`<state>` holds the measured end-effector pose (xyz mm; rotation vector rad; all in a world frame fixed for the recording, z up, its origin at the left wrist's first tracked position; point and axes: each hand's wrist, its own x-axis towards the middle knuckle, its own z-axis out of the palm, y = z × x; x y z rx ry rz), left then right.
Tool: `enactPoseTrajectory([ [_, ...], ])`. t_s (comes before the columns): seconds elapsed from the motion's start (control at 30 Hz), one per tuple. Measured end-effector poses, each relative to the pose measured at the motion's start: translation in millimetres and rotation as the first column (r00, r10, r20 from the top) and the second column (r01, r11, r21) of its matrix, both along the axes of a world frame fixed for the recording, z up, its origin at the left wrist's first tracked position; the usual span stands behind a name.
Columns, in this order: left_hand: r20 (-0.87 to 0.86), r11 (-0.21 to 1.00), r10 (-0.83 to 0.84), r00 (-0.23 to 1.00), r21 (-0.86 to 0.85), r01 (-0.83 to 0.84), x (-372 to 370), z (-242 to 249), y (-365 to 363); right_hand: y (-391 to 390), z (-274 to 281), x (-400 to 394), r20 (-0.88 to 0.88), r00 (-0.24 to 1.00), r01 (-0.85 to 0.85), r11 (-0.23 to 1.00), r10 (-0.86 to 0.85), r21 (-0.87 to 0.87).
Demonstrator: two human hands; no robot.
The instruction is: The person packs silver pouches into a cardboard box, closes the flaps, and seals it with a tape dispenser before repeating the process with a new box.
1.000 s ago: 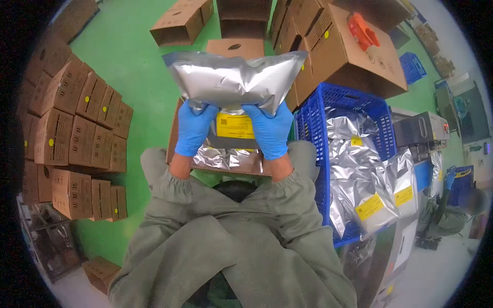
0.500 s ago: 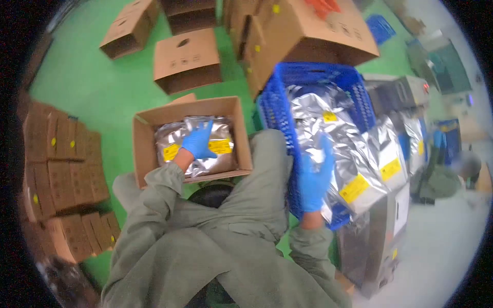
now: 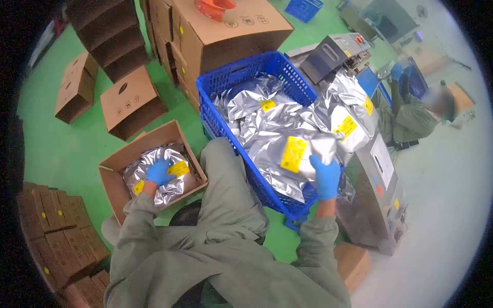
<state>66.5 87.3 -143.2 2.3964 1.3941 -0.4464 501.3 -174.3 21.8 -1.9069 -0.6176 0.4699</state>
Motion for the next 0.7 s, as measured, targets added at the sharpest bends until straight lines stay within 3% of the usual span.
enactPoseTrajectory([
  [0.03, 0.173, 0.977, 0.091, 0.981, -0.204, -0.055, 5.2, 24.5, -3.8, 13.7, 16.0, -26.9, 0.253, 0.963, -0.100, 0.995, 0.091, 0.026],
  [0.1, 0.424, 0.815, 0.350, 0.835, -0.577, -0.048, 15.7, 78.0, -14.0, 39.6, 70.4, -94.5, 0.222, 0.969, -0.124, 0.989, 0.104, 0.075],
  [0.17, 0.672, 0.665, 0.439, 0.596, -0.689, 0.287, 23.5, 115.1, -56.7, 63.1, 75.2, -141.2, 0.189, 0.972, -0.164, 0.978, 0.139, 0.127],
  [0.2, 0.743, 0.636, 0.579, 0.336, -0.669, 0.384, 32.6, 136.3, -75.4, 71.6, 70.0, -161.6, 0.112, 0.983, -0.175, 0.937, 0.147, 0.304],
  [0.23, 0.753, 0.646, 0.633, 0.179, -0.642, 0.413, 42.1, 139.9, -82.7, 77.6, 65.2, -182.7, 0.034, 0.984, -0.168, 0.866, 0.172, 0.471],
  [0.27, 0.746, 0.661, 0.666, 0.021, -0.603, 0.446, 51.7, 143.4, -90.2, 85.6, 57.5, -201.9, -0.076, 0.969, -0.173, 0.861, 0.237, 0.479],
  [0.3, 0.703, 0.705, 0.698, -0.132, -0.643, 0.300, 63.3, 123.2, -82.5, 90.8, 42.5, -215.9, -0.175, 0.935, -0.188, 0.851, 0.308, 0.491],
  [0.37, 0.668, 0.730, 0.669, -0.327, -0.674, 0.117, 50.1, 128.9, -65.2, 110.8, -5.1, -222.9, -0.119, 0.845, -0.427, 0.792, 0.521, 0.437],
  [0.43, 0.442, 0.687, 0.589, -0.677, -0.714, 0.131, 22.2, 160.4, -61.3, 134.1, -23.9, -228.5, -0.047, 0.727, -0.649, 0.708, 0.685, 0.278],
  [0.47, 0.560, 0.695, 0.498, -0.662, -0.714, -0.082, 6.2, 147.4, -50.9, 137.5, -16.1, -235.7, -0.251, 0.729, -0.503, 0.747, 0.637, 0.435],
  [0.5, 0.569, 0.700, 0.471, -0.675, -0.706, -0.107, -19.3, 133.3, -48.3, 157.1, -44.2, -228.6, -0.135, 0.742, -0.568, 0.722, 0.657, 0.394],
  [0.53, 0.804, 0.710, 0.501, -0.320, -0.594, -0.378, -47.1, 126.5, -44.9, 176.4, -57.9, -231.7, 0.055, 0.684, -0.700, 0.633, 0.727, 0.330],
  [0.57, 0.850, 0.731, 0.516, 0.104, -0.374, -0.570, -64.8, 127.7, -41.2, 196.7, -66.6, -237.8, 0.240, 0.596, -0.801, 0.547, 0.767, 0.242],
  [0.6, 0.829, 0.796, 0.496, 0.259, -0.316, -0.516, -74.5, 154.1, -53.6, 217.6, -78.7, -246.2, 0.246, 0.589, -0.806, 0.536, 0.770, 0.251],
  [0.63, 0.865, 0.866, 0.427, 0.264, -0.307, -0.394, -81.5, 152.5, -61.4, 237.3, -90.2, -257.5, -0.177, 0.384, -0.872, 0.419, 0.906, 0.251],
  [0.67, 0.850, 0.837, 0.502, 0.158, -0.431, -0.338, -86.7, 151.8, -69.1, 241.5, -74.5, -280.4, -0.558, 0.086, -0.905, 0.299, 0.825, 0.303],
  [0.7, 0.815, 0.796, 0.576, 0.056, -0.544, -0.266, -91.2, 149.8, -77.9, 220.4, -63.4, -300.0, -0.648, -0.082, -0.640, 0.459, 0.757, 0.617],
])
